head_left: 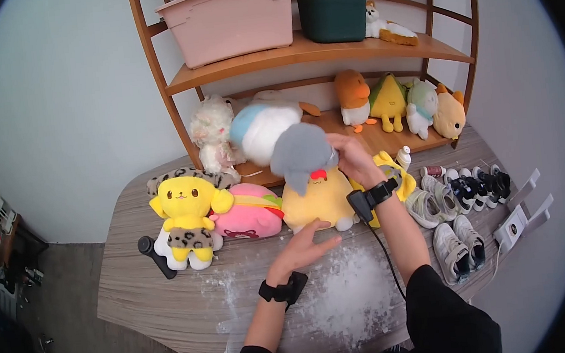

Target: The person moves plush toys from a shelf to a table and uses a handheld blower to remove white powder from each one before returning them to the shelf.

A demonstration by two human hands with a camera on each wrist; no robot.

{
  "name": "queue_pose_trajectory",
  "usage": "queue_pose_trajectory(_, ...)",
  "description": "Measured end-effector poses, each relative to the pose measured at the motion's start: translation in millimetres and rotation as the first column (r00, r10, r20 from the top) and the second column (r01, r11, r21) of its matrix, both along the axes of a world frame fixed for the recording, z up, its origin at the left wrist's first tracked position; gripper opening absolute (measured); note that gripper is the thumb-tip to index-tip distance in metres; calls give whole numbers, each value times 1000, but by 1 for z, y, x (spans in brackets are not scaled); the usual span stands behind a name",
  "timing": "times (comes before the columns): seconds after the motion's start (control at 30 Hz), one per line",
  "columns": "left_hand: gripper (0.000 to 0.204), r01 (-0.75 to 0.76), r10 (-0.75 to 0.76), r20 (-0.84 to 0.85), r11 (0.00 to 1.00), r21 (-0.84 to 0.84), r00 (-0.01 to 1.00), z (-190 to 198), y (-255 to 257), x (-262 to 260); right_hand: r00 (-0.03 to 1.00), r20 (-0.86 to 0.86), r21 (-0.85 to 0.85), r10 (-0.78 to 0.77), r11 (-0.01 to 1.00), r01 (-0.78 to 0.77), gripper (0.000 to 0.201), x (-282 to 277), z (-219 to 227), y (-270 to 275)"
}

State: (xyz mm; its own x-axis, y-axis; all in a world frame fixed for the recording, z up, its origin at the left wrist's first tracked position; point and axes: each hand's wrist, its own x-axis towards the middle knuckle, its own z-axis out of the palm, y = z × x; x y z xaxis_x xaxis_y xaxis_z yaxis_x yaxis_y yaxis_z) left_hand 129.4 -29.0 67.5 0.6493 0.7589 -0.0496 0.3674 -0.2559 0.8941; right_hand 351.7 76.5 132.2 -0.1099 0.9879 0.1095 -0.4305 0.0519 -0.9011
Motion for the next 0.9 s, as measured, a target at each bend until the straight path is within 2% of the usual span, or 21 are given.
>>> queue_pose_trajectory(0.03, 64, 7, -7, 3, 1000, 22, 1000, -4, 2, 0, 999, 51, -37, -8, 999, 10, 25, -4, -5, -2)
queue_pose_trajectory(0.13, 63, 23, -23, 9, 999, 30, 1000, -5, 2, 4, 904, 428, -69, 9, 997, 22, 22, -21, -23, -16)
queue_pose_trajectory(0.23, 62, 43, -43, -21, 999, -22, 999, 8, -4, 4, 813, 577, -26, -74, 994, 108, 22, -18, -33, -29)
queue_pose_trajectory(0.27, 62, 49, -50, -30, 998, -38, 998, 13, -4, 4, 790, 609, 19, -70, 997, 74, 27, -11, -36, -28)
queue_pose_trajectory(0.33, 61, 63, -63, -37, 998, 17, 997, 12, -2, 3, 746, 654, 75, -128, 992, 105, 30, -6, -33, -29)
queue_pose_trajectory(0.47, 63, 53, -53, -5, 999, -4, 999, 8, -5, 2, 696, 688, 200, -207, 975, 92, 36, 8, -31, -26)
queue_pose_trajectory(0.57, 60, 96, -99, -78, 994, -51, 992, 10, -3, -4, 706, 677, 145, -208, 978, 149, 36, 22, -6, -22)
queue_pose_trajectory(0.6, 60, 96, -102, -87, 993, -68, 991, 14, -4, -6, 695, 693, 97, -191, 980, 173, 43, 28, 6, -16)
queue_pose_trajectory(0.63, 59, 99, -108, -98, 991, -90, 989, 21, -7, -7, 792, 576, 91, -203, 979, 185, 54, 38, 7, -6)
queue_pose_trajectory(0.7, 58, 140, -150, -68, 981, -138, 986, 20, -9, -10, 739, 567, 99, -365, 920, 379, 67, 52, 17, 18)
queue_pose_trajectory(0.77, 56, 202, -201, 22, 964, -171, 979, 15, -8, -11, 730, 541, 82, -418, 890, 448, 79, 79, 10, 62)
queue_pose_trajectory(0.83, 54, 248, -245, 39, 950, -191, 969, 17, -5, -12, 673, 534, 112, -511, 832, 543, 87, 112, -16, 124)
queue_pose_trajectory(0.9, 55, 266, -257, 71, 942, -202, 964, 20, -5, -17, 622, 547, 107, -560, 784, 611, 94, 124, -29, 143)
